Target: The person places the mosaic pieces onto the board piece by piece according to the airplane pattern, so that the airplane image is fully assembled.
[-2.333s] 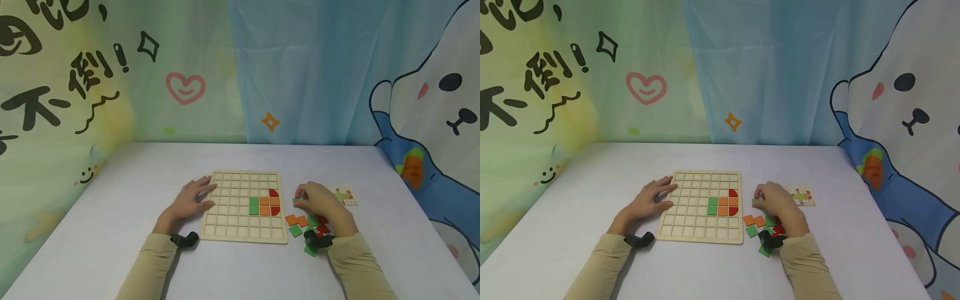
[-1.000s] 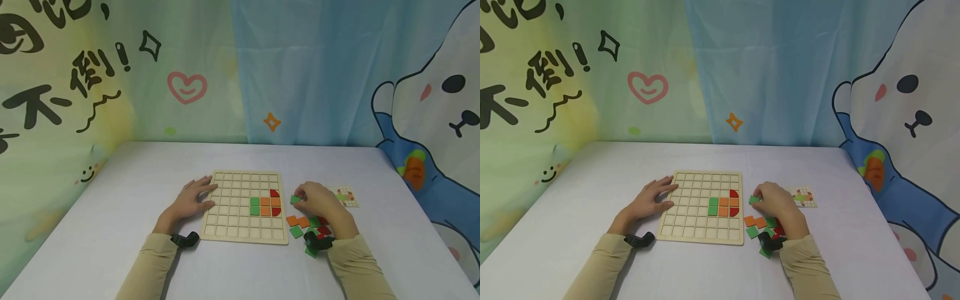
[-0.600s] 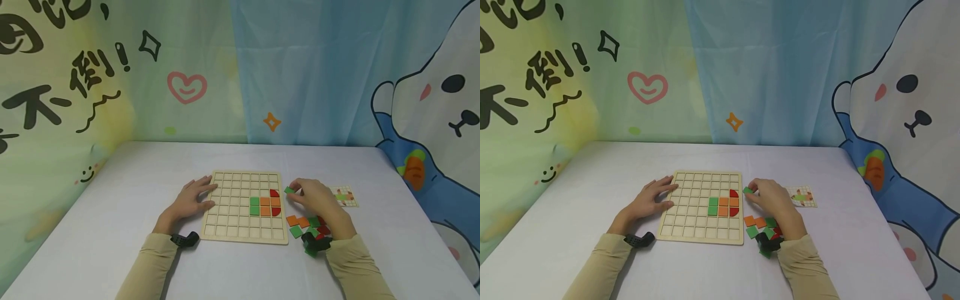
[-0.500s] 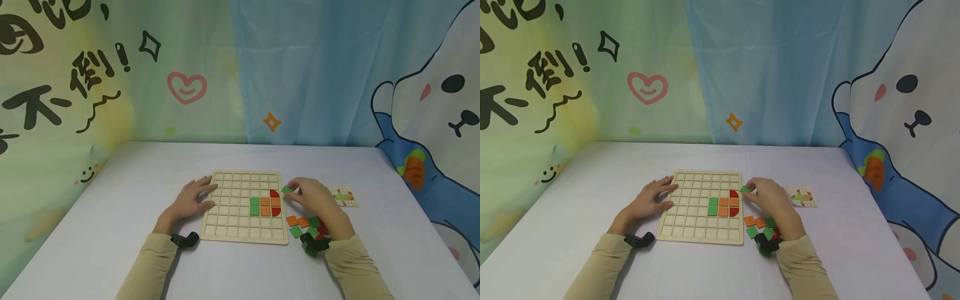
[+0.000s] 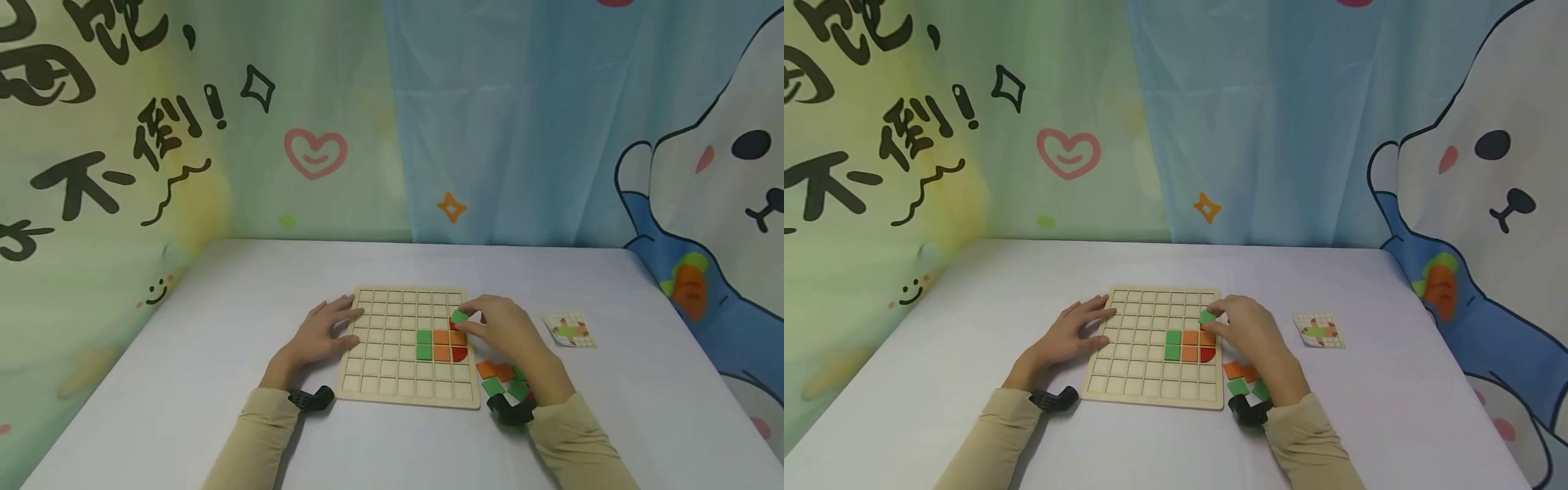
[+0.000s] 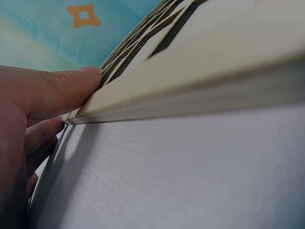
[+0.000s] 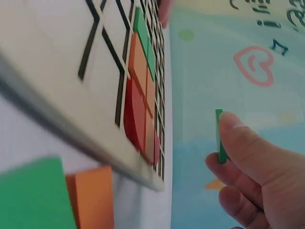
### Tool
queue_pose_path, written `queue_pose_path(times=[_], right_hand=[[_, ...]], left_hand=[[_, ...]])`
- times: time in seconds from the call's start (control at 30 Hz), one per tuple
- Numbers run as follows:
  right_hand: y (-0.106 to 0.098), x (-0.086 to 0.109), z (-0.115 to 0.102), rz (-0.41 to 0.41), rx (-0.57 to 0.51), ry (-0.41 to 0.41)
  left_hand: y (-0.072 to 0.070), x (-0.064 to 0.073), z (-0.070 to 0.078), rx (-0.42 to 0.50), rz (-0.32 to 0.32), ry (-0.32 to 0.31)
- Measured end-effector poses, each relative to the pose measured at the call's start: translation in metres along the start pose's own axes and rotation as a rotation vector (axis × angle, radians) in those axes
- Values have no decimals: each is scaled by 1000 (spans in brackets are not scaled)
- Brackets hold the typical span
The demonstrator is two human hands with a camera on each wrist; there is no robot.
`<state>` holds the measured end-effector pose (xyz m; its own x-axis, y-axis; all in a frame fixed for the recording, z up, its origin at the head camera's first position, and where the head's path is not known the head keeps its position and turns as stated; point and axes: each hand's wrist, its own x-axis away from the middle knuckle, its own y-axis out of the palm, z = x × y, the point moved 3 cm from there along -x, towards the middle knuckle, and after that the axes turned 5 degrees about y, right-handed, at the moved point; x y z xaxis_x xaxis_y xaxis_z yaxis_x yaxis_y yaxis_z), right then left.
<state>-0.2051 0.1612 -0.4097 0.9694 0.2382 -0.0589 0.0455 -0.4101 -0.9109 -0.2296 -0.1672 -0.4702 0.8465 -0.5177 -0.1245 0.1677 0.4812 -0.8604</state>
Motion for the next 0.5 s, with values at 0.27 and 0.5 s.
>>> queue_pose_path(times=[0.27, 0.5], right_hand=[[10, -5, -30, -29, 26, -13], [28, -11, -51, -21, -16, -66]], left_hand=[[3, -3, 0, -18, -5, -4], [4, -2, 0, -40, 11, 2]])
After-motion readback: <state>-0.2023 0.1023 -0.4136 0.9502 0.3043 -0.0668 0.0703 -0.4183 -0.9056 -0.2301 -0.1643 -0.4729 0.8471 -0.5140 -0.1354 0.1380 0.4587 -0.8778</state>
